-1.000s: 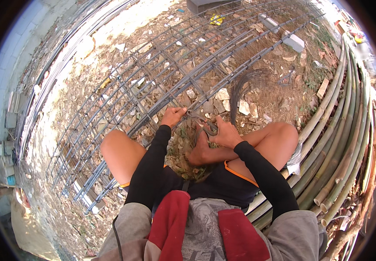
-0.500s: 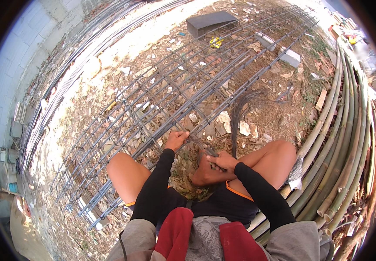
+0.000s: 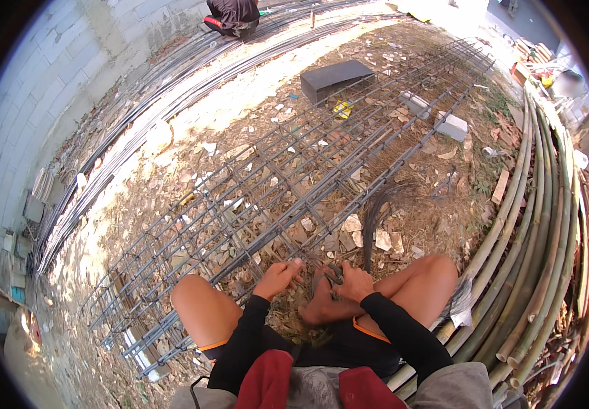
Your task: The person ties metal rebar together with wire to construct a cage structure. They twist wire around the intersections of the rebar by hand and using a pair of pliers.
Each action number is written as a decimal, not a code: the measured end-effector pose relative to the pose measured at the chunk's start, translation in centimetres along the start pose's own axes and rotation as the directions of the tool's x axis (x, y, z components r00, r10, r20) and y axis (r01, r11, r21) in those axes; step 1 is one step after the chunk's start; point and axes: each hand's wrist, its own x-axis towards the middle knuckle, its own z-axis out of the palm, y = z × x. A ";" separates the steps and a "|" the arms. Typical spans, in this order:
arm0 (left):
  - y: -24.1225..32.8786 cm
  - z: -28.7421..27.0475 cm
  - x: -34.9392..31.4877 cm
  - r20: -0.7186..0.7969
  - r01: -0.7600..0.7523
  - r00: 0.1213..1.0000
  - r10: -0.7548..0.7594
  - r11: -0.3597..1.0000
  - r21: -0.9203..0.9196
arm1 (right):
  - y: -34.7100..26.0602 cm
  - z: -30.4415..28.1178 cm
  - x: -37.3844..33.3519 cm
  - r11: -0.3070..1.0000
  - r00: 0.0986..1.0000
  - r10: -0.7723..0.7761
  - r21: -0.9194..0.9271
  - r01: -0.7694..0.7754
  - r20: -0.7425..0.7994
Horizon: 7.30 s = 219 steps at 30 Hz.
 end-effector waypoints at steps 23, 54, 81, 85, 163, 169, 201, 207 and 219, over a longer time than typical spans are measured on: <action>-1.6 -3.0 1.1 -0.007 0.142 0.986 -0.169 0.848 -0.510 | 1.0 1.4 1.3 0.845 0.794 0.247 0.278 -0.457 0.556; -1.9 2.8 -0.1 0.159 -0.234 0.970 0.186 0.898 0.373 | -0.4 1.4 -1.3 0.949 0.930 -0.163 -0.310 0.057 -0.329; 0.7 1.7 -0.1 -0.377 -0.407 0.873 0.310 0.888 -0.212 | -2.3 -6.8 -4.9 0.780 0.878 -0.423 -0.403 0.479 0.225; 2.0 -1.7 -0.8 -0.396 -0.390 0.901 0.176 0.729 -0.563 | -2.3 -14.9 -5.4 0.895 0.929 -0.329 -0.258 0.364 0.172; -1.7 -0.6 -9.8 0.230 0.063 0.920 0.316 0.462 -0.885 | -14.4 -10.4 -2.2 0.793 0.837 -0.543 0.372 0.482 0.073; -0.2 -0.6 -10.3 0.144 0.027 0.915 0.377 0.300 -0.954 | -14.8 -10.3 -2.7 0.741 0.908 -0.407 0.617 0.264 0.099; 3.3 -3.1 -12.3 -0.252 -0.715 0.537 0.805 0.593 0.372 | -15.3 -13.8 -2.5 0.737 0.733 -0.659 0.339 0.584 0.169; 3.8 -4.1 -12.7 -0.235 -0.669 0.480 0.845 0.526 0.526 | -18.8 -15.6 -3.7 0.614 0.633 -0.762 -0.159 0.773 0.137; 7.7 -3.6 -13.9 -0.334 -0.684 0.448 0.830 0.558 0.469 | -22.8 -21.6 -5.8 0.617 0.662 -0.746 -0.292 0.731 0.080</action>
